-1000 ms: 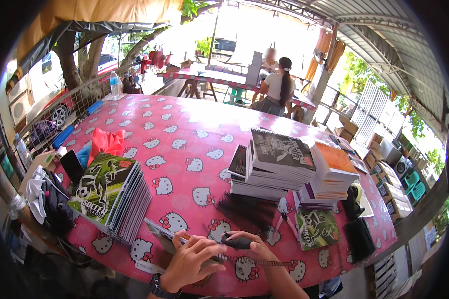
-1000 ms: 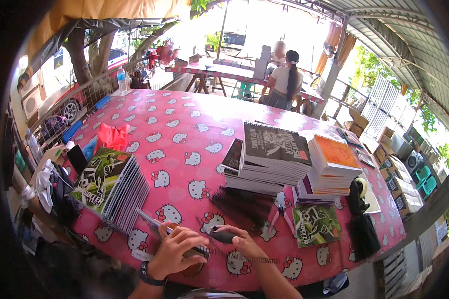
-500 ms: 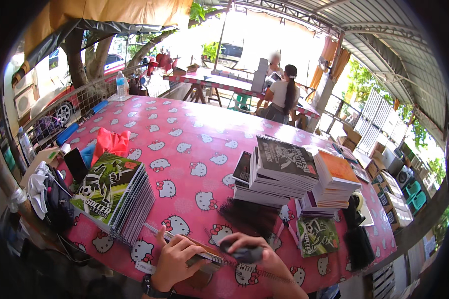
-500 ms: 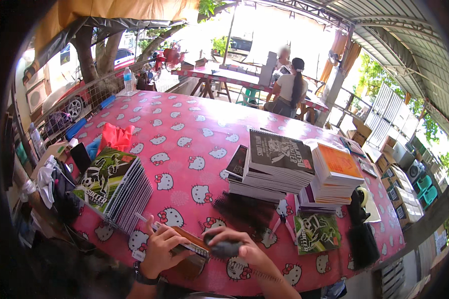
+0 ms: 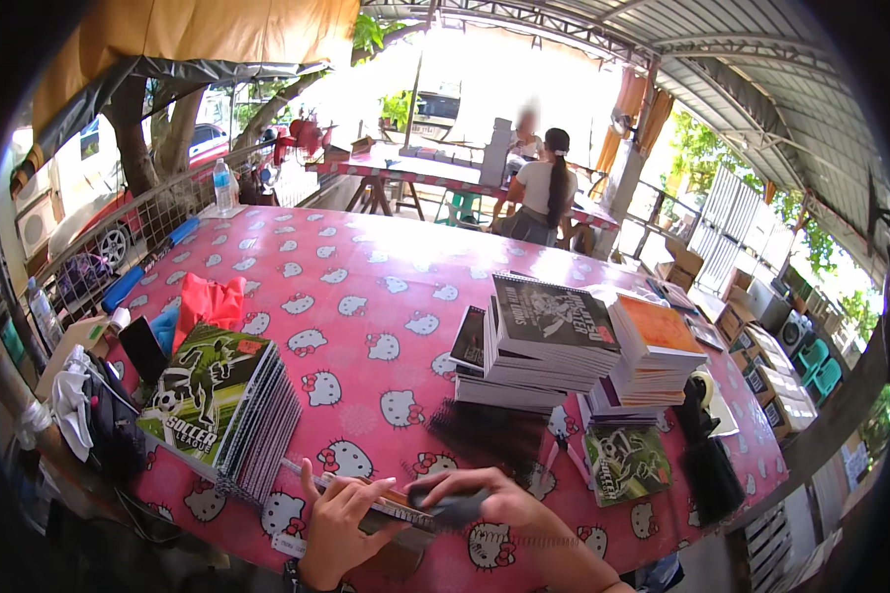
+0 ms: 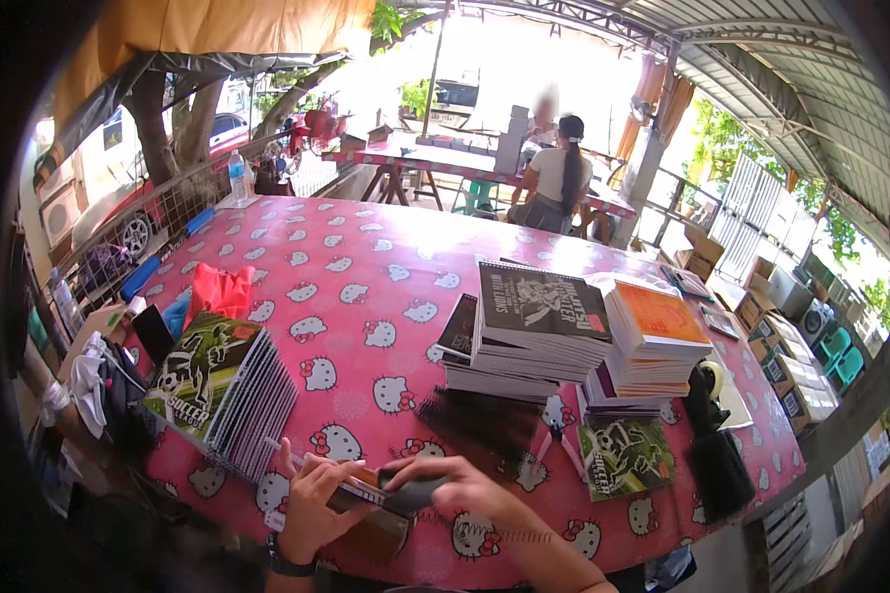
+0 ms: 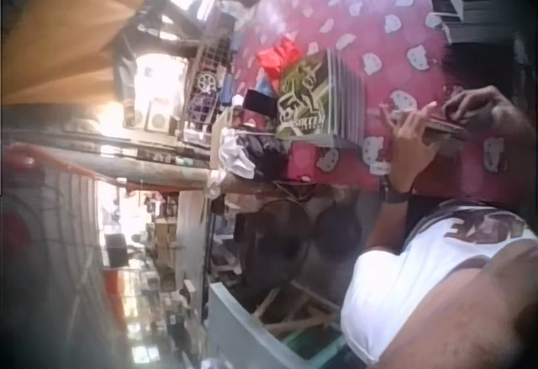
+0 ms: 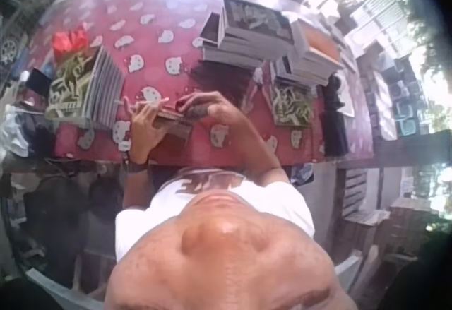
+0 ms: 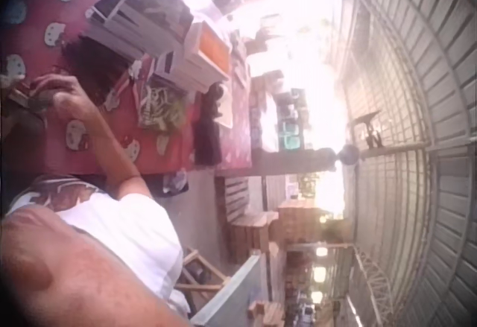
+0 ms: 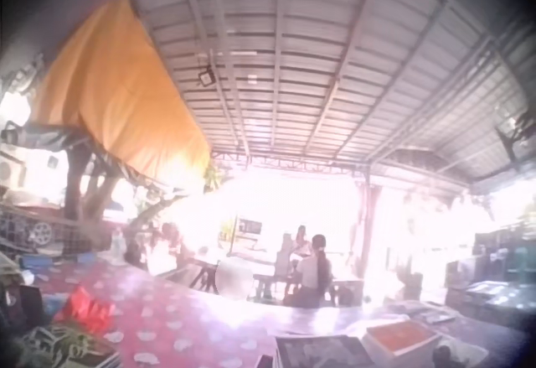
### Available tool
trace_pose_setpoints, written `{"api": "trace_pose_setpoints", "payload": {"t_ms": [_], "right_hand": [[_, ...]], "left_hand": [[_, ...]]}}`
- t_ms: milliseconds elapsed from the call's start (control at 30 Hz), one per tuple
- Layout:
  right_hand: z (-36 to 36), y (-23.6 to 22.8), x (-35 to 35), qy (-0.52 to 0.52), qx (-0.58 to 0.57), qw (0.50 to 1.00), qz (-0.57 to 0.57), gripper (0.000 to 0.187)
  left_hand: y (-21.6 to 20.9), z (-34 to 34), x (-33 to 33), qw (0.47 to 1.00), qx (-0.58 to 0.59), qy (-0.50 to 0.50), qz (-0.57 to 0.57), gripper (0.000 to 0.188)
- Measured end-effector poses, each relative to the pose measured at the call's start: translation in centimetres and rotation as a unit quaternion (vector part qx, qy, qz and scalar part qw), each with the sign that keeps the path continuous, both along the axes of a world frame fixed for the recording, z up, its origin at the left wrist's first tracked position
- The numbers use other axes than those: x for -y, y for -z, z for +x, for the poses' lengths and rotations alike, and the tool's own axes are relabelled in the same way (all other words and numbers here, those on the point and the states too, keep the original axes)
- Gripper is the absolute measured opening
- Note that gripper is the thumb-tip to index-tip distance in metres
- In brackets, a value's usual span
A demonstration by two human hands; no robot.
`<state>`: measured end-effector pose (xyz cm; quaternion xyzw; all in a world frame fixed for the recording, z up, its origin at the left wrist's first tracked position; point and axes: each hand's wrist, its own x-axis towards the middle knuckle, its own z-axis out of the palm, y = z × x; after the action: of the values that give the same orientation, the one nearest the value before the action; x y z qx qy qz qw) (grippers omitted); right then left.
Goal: The person binds notebooks by manually inserting a spiral coil through pre-punched holes in the covers and pages, then placing the finished notebooks onto a stack on the table.
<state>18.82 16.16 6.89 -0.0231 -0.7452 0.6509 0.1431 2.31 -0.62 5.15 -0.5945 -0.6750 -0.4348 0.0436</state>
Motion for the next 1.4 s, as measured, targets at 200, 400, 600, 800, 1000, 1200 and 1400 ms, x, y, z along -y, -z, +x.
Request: {"api": "trace_pose_setpoints", "payload": {"t_ms": [200, 400, 600, 800, 1000, 1200, 1400], "right_hand": [[-0.8, 0.9, -1.0, 0.019, 0.009, 1.0, 0.015, 0.042], [-1.8, 1.6, -1.1, 0.044, 0.024, 0.992, 0.117, 0.044], [-2.6, 1.5, -1.8, -0.008, 0.079, 0.996, -0.039, 0.047], [-3.7, -0.6, -0.7, 0.056, 0.052, 0.977, 0.2, 0.047], [-4.4, -1.1, 0.4, 0.011, 0.019, 0.981, 0.193, 0.038], [-4.9, -1.7, 1.1, -0.045, -0.052, 0.989, 0.13, 0.038], [-5.3, -1.9, 0.7, 0.046, 0.043, 0.989, 0.135, 0.037]], "left_hand": [[0.1, -0.9, 0.4, 0.998, -0.03, -0.054, 0.013, 0.056], [0.6, -1.5, 0.7, 0.999, 0.037, -0.025, 0.019, 0.065], [0.1, -1.6, 0.5, 0.999, 0.037, -0.011, 0.018, 0.067], [-0.2, -1.6, 0.6, 1.0, 0.021, -0.016, 0.002, 0.066], [-0.1, -1.3, 1.0, 0.999, 0.035, -0.005, -0.002, 0.073], [1.0, -2.0, 1.5, 0.998, 0.049, -0.011, 0.029, 0.084], [2.4, -4.5, 1.0, 0.958, 0.121, -0.174, 0.196, 0.081]]}}
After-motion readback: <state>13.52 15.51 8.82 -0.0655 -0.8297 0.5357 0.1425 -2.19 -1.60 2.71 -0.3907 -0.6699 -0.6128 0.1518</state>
